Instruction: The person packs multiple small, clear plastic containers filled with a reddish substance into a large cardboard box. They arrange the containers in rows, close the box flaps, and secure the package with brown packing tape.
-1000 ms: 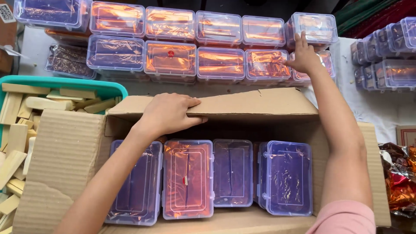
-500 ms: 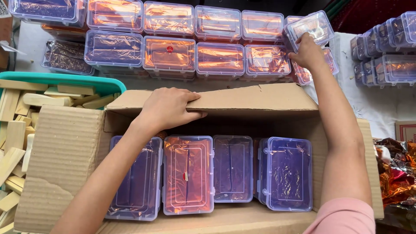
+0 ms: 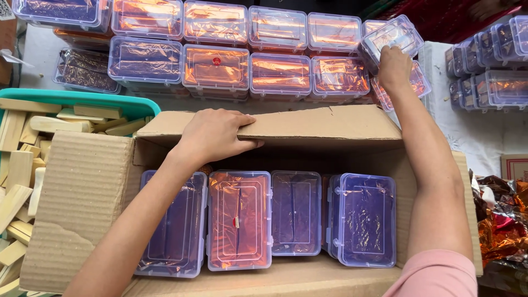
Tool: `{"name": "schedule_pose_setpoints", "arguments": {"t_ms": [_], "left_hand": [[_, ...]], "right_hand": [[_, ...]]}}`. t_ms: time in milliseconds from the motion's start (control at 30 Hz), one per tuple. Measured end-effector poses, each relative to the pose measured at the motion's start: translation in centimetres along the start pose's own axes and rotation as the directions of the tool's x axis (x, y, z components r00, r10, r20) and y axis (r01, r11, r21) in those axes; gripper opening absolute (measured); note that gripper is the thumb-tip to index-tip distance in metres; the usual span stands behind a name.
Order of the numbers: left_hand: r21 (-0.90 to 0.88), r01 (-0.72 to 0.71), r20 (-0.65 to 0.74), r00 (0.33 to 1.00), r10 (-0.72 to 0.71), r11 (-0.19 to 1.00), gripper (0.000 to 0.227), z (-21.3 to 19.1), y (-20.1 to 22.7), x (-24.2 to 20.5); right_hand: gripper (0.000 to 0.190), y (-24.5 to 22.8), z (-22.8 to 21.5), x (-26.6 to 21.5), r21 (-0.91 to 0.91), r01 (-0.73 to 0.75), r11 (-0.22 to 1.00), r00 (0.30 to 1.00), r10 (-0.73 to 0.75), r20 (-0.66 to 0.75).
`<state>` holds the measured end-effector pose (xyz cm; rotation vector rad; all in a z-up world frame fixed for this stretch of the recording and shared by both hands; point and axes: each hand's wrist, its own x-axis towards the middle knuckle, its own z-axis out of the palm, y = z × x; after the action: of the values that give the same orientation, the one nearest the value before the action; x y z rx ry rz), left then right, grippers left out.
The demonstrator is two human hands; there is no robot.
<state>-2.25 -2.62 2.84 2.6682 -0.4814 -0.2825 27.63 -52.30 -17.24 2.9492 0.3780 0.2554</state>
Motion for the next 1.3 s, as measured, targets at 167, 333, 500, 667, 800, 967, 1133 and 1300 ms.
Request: {"name": "schedule_pose_setpoints", "arguments": {"t_ms": [167,333,500,667,800,967,1133,1300], "left_hand": [[0.015,0.001,0.000,1.000,-0.001,1.000,0.060,0.3,-0.2,0.0],[0.013,0.016,0.010,1.000,-0.016,1.000,0.060,0.3,-0.1,-0.1],[0.008,0.003,-0.014,1.000,-0.003,1.000,0.059,0.6,-0.2,0.0],[0.007,0.005,-0.006,1.000,-0.005,1.000,0.060,0.3,-0.3,0.0],[0.004,0.008,0.001,1.000,-0.008,1.000,0.060,-0.1,0.1,0.1],[0.009,0.014,-0.004,1.000,-0.014,1.000,0.058,-0.1,0.2,-0.1],[-0.003,0.011,-0.002,1.000,-0.011,1.000,0.058,0.1,0.2,-0.2],[-0.010,0.014,-0.029,0.999,-0.014,1.000,0.057,0.3,0.0,-0.3]], "right_hand": [[0.020,-0.1,-0.8,-0.8,-0.074,0.022,0.997,1.000,-0.022,-0.001],[0.060,-3.7,-6.7,-1.1,-0.196,-0.068,0.978,0.996,0.079,0.049],[0.034,-0.7,-1.0,0.1,-0.210,0.084,0.974,0.993,-0.064,0.101],[0.030,-0.7,-1.0,0.5,-0.134,0.048,0.990,0.997,-0.040,0.063],[0.029,0.1,-2.1,1.2,0.012,0.013,1.000,0.991,-0.011,-0.136],[0.060,-0.7,-4.5,-0.6,-0.111,-0.092,0.990,0.995,0.095,0.027],[0.069,-1.6,-3.7,-0.9,-0.183,-0.076,0.980,0.963,0.120,0.243],[0.038,-0.8,-2.1,-0.5,-0.199,0.013,0.980,0.996,0.005,0.087]]}}
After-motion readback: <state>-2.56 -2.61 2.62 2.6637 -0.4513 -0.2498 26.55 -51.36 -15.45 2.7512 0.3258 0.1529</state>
